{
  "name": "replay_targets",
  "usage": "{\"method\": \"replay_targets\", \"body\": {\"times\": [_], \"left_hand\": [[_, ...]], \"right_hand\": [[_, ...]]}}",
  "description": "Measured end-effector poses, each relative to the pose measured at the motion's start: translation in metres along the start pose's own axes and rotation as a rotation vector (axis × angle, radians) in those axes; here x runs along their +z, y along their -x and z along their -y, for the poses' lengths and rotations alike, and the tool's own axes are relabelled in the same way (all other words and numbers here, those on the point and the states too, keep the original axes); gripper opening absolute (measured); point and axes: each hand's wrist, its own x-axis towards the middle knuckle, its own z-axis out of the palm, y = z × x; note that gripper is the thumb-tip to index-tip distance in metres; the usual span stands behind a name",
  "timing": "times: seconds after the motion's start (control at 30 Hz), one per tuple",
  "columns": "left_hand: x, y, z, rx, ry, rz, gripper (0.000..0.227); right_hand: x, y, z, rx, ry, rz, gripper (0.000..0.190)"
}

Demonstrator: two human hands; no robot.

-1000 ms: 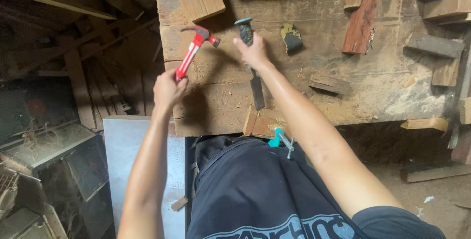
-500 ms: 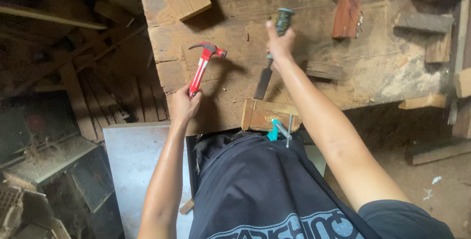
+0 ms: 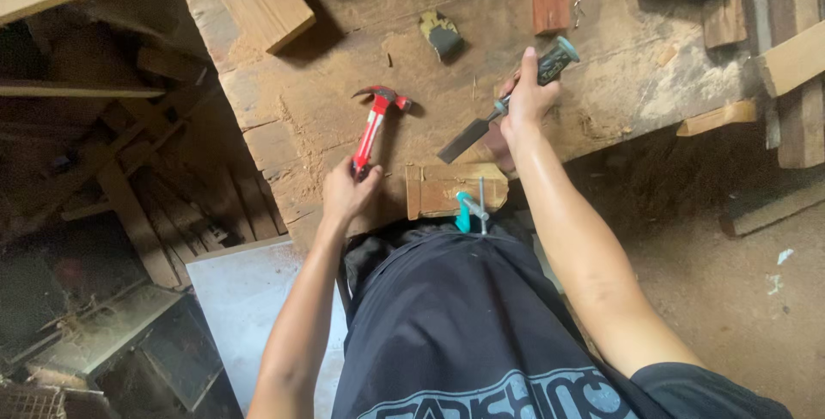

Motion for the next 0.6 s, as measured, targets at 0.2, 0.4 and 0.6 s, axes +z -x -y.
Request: {"method": "replay_targets", "body": {"times": [0.2,0.4,0.6], "left_hand": [[0.028,0.012,-0.037,-0.001,0.006,-0.08,0.068],[0.032,0.016,-0.047,0.067,0.083,-0.045,0.088],[0.041,0.02,-0.056,0.074,0.02,-0.129,0.092]], "right_hand": [[0.001,0.001,-0.003,-0.024,0.058,0.085,0.028],[-0.004,-0.017,-0.016,-0.019,0.137,0.15,0.026],[-0.01,-0.033,-0.026,0.073,0.13,0.225,0.025]]}}
